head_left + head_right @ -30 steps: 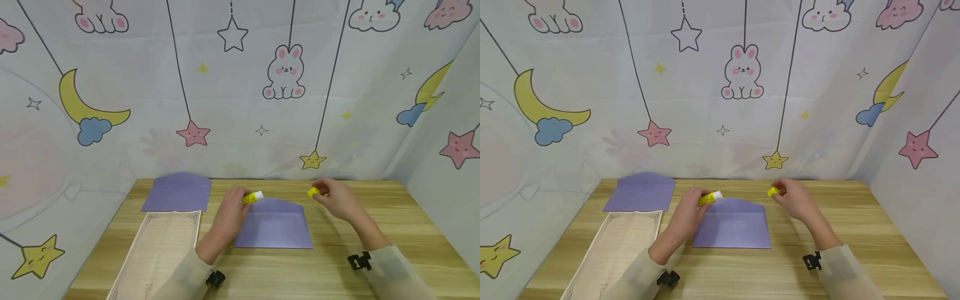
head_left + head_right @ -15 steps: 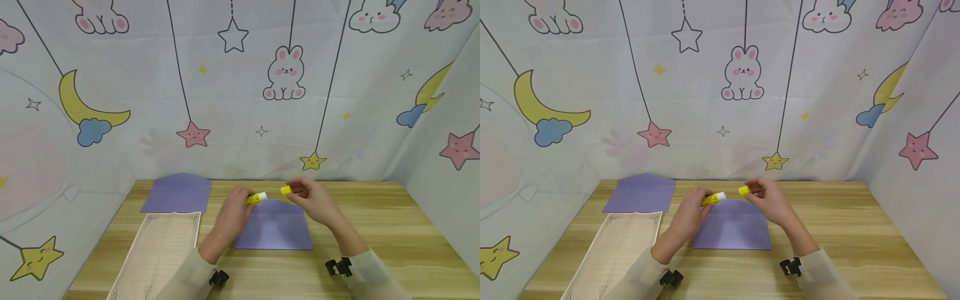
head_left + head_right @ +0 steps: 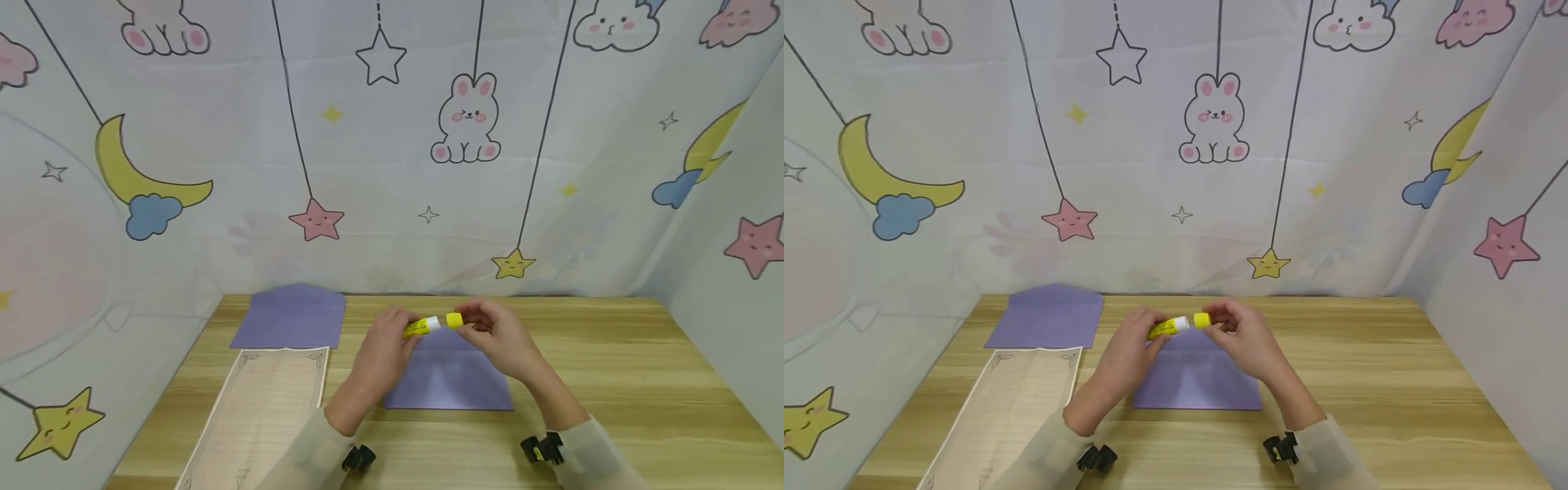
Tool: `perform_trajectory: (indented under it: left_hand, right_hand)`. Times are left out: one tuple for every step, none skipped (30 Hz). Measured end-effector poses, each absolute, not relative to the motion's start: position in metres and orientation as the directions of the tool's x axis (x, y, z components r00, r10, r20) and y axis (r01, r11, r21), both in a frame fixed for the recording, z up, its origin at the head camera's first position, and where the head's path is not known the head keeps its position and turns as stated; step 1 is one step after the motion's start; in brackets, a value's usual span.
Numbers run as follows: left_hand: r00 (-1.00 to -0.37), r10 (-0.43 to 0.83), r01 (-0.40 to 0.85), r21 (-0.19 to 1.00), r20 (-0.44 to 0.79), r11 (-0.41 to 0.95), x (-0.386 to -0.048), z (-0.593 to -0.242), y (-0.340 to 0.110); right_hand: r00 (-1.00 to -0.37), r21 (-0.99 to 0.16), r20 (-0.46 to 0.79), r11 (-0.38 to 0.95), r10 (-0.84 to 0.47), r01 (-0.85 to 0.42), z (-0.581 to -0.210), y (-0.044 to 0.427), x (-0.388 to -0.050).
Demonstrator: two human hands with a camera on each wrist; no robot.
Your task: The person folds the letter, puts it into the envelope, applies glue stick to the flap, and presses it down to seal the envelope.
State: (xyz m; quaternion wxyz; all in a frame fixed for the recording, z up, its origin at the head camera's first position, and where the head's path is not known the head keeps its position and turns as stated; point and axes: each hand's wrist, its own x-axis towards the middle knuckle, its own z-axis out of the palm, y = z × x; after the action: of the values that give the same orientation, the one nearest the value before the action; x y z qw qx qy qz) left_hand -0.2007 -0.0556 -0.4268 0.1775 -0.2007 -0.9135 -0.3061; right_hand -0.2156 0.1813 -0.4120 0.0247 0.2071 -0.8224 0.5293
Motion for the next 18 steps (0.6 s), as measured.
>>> perform_trajectory:
  left_hand:
    - [-0.857, 0.256, 0.474, 0.492, 0.447, 0.730, -0.2002, -0.4264, -0.0558]
    - [-0.857, 0.254, 0.474, 0.493, 0.447, 0.730, -0.1998, -0.4263, -0.0561]
    - [-0.857, 0.253, 0.474, 0.493, 0.449, 0.729, -0.1995, -0.4261, -0.0562]
    - [-0.857, 0.253, 0.474, 0.494, 0.450, 0.729, -0.1992, -0.4259, -0.0564]
    - [-0.856, 0.254, 0.476, 0.494, 0.451, 0.728, -0.1989, -0.4260, -0.0566]
    - [-0.855, 0.256, 0.477, 0.491, 0.451, 0.729, -0.1988, -0.4260, -0.0567]
    - [-0.854, 0.258, 0.479, 0.491, 0.451, 0.728, -0.1986, -0.4262, -0.0568]
    - [-0.853, 0.259, 0.481, 0.488, 0.453, 0.729, -0.1986, -0.4264, -0.0568]
    - [-0.851, 0.260, 0.482, 0.485, 0.455, 0.729, -0.1985, -0.4263, -0.0567]
    - [-0.850, 0.261, 0.485, 0.484, 0.457, 0.728, -0.1983, -0.4263, -0.0567]
    - [-0.846, 0.263, 0.489, 0.480, 0.463, 0.728, -0.1981, -0.4261, -0.0565]
    - [-0.844, 0.264, 0.493, 0.479, 0.467, 0.726, -0.1979, -0.4258, -0.0563]
    - [-0.841, 0.266, 0.497, 0.478, 0.471, 0.724, -0.1977, -0.4256, -0.0561]
    - [-0.837, 0.269, 0.501, 0.470, 0.476, 0.726, -0.1975, -0.4254, -0.0559]
    - [-0.836, 0.272, 0.504, 0.470, 0.477, 0.724, -0.1971, -0.4248, -0.0556]
    - [-0.834, 0.276, 0.508, 0.469, 0.478, 0.723, -0.1969, -0.4246, -0.0553]
    - [-0.833, 0.281, 0.510, 0.467, 0.476, 0.722, -0.1966, -0.4243, -0.0549]
    - [-0.836, 0.284, 0.509, 0.469, 0.470, 0.721, -0.1964, -0.4242, -0.0546]
  right_hand:
    - [-0.911, -0.858, 0.265, 0.354, -0.315, -0.372, -0.4122, 0.1808, -0.2155]
    - [-0.910, -0.854, 0.271, 0.357, -0.315, -0.378, -0.4124, 0.1802, -0.2154]
    - [-0.909, -0.849, 0.276, 0.363, -0.314, -0.383, -0.4125, 0.1796, -0.2153]
    - [-0.908, -0.846, 0.278, 0.368, -0.313, -0.386, -0.4126, 0.1790, -0.2151]
    - [-0.908, -0.843, 0.281, 0.372, -0.311, -0.389, -0.4129, 0.1783, -0.2151]
    - [-0.908, -0.841, 0.284, 0.375, -0.308, -0.391, -0.4132, 0.1776, -0.2150]
    - [-0.908, -0.840, 0.286, 0.377, -0.305, -0.391, -0.4137, 0.1770, -0.2149]
    - [-0.907, -0.837, 0.291, 0.378, -0.305, -0.396, -0.4144, 0.1766, -0.2149]
    - [-0.906, -0.834, 0.295, 0.381, -0.303, -0.398, -0.4151, 0.1763, -0.2149]
    - [-0.905, -0.833, 0.301, 0.379, -0.302, -0.403, -0.4159, 0.1758, -0.2148]
    - [-0.903, -0.831, 0.307, 0.377, -0.301, -0.409, -0.4166, 0.1754, -0.2147]
    - [-0.900, -0.828, 0.314, 0.378, -0.301, -0.415, -0.4174, 0.1750, -0.2146]
    - [-0.897, -0.824, 0.323, 0.376, -0.303, -0.424, -0.4181, 0.1747, -0.2145]
    - [-0.893, -0.821, 0.330, 0.374, -0.305, -0.431, -0.4187, 0.1745, -0.2145]
    - [-0.892, -0.820, 0.334, 0.372, -0.305, -0.434, -0.4191, 0.1741, -0.2144]
    - [-0.889, -0.818, 0.341, 0.369, -0.306, -0.441, -0.4194, 0.1737, -0.2142]
    - [-0.887, -0.817, 0.344, 0.368, -0.308, -0.445, -0.4199, 0.1736, -0.2141]
    - [-0.885, -0.816, 0.347, 0.366, -0.310, -0.448, -0.4202, 0.1734, -0.2139]
